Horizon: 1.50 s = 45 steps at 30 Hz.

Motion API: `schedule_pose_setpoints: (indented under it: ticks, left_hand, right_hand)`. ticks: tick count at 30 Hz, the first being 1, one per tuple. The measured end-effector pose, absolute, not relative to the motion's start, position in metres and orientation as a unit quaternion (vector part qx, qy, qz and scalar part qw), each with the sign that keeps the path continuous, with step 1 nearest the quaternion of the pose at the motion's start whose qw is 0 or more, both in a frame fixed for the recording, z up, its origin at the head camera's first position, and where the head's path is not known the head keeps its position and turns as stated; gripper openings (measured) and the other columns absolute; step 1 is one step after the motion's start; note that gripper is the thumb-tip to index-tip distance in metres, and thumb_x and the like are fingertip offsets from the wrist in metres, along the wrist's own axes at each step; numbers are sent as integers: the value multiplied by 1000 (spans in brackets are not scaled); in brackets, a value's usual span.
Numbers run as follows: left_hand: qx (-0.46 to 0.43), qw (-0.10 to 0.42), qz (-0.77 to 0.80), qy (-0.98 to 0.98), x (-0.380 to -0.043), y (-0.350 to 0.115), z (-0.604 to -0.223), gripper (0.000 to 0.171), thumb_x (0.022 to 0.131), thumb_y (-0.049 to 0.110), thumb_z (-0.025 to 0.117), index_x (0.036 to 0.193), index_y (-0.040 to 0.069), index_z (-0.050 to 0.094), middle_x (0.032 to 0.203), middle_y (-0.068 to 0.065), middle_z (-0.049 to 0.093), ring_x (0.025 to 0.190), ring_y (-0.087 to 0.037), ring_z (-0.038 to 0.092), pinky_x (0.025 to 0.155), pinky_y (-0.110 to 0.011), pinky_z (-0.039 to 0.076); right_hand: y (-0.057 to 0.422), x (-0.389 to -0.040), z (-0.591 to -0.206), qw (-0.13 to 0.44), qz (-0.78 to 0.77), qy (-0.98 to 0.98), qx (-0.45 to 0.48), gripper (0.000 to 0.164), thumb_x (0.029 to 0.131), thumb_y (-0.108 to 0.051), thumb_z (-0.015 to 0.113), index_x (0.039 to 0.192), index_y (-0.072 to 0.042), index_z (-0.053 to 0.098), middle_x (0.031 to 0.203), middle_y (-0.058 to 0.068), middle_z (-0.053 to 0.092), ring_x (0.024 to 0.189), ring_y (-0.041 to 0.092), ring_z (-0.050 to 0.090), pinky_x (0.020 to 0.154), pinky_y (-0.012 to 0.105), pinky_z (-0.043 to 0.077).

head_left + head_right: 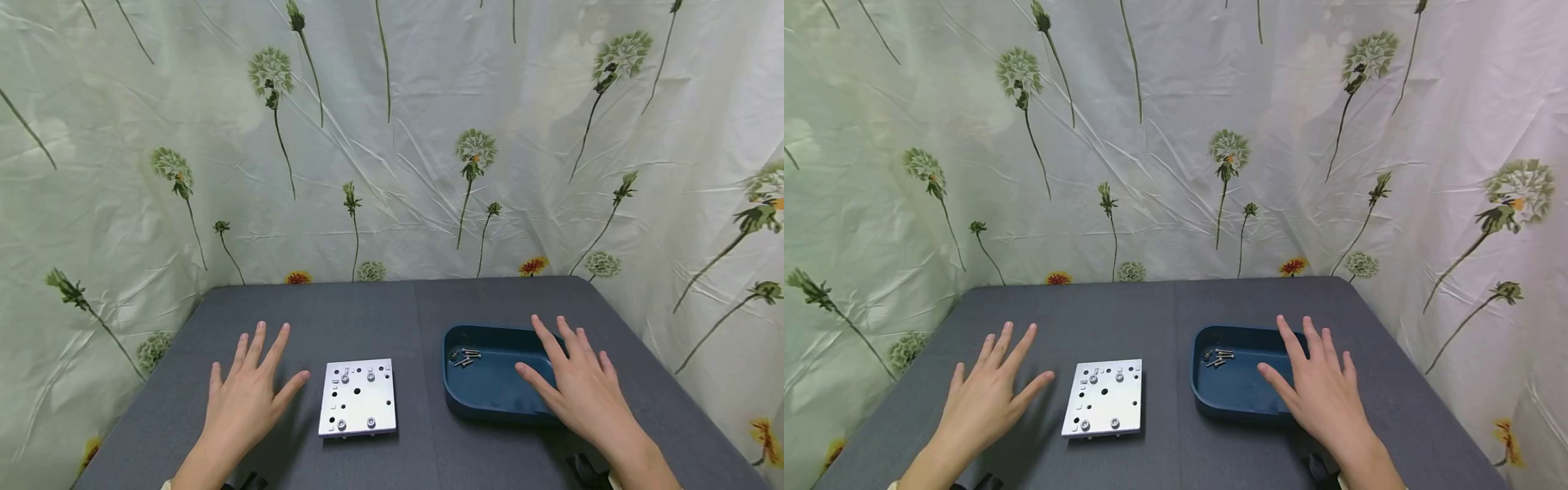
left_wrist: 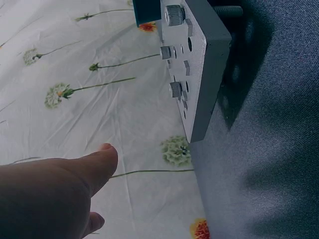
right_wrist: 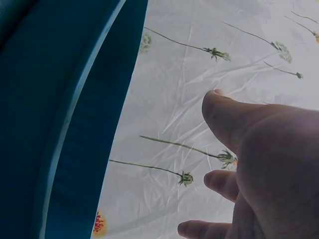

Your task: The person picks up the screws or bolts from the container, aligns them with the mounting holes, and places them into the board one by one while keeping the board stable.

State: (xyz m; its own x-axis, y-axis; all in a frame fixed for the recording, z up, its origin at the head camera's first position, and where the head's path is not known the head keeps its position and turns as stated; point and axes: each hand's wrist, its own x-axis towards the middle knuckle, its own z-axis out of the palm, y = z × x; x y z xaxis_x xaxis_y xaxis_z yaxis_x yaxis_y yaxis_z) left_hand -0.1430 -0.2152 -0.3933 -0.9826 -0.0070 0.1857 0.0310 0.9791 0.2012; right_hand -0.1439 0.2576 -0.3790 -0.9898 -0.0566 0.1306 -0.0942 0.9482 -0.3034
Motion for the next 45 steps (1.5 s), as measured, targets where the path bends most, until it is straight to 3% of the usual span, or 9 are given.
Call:
schedule_pose_setpoints:
  ticks: [17, 25, 33, 40, 45]
  left_hand:
    - [-40, 102, -112, -988, -141, -215, -396, 91, 100, 66, 65, 172, 25, 28, 174, -26, 29, 155, -57, 35, 107, -84, 41]
    - [-61, 101, -147, -982, -142, -215, -400, 89, 100, 58, 71, 172, 27, 29, 170, -29, 36, 143, -58, 51, 92, -79, 53]
    - [-68, 42, -201, -976, -146, -218, -407, 88, 101, 58, 69, 172, 27, 28, 163, -29, 46, 137, -57, 57, 91, -79, 54]
    - [-96, 32, -267, -958, -152, -224, -417, 84, 101, 54, 72, 170, 27, 33, 152, -20, 60, 121, -33, 69, 85, -56, 61]
    - [-132, 25, -303, -943, -157, -226, -427, 84, 100, 52, 73, 170, 27, 33, 153, -17, 60, 123, -31, 67, 81, -42, 59]
  right_hand:
    - [255, -149, -374, 70, 147, -984, 67, 90, 102, -64, 64, 172, -20, 28, 169, 35, 31, 150, 64, 34, 108, 89, 32]
    - [256, -153, -371, 99, 148, -977, 114, 82, 102, -53, 70, 167, -15, 40, 158, 33, 49, 130, 58, 58, 88, 75, 54]
    - [256, -163, -366, 54, 172, -973, 143, 76, 102, -55, 69, 163, -15, 47, 150, 29, 58, 123, 50, 65, 82, 65, 60]
    - [261, -177, -361, -30, 207, -960, 185, 77, 103, -53, 68, 163, -10, 45, 148, 27, 59, 128, 45, 65, 92, 63, 60]
    - [263, -185, -359, -59, 229, -949, 207, 74, 105, -49, 67, 162, -7, 47, 145, 26, 63, 129, 43, 65, 95, 59, 60]
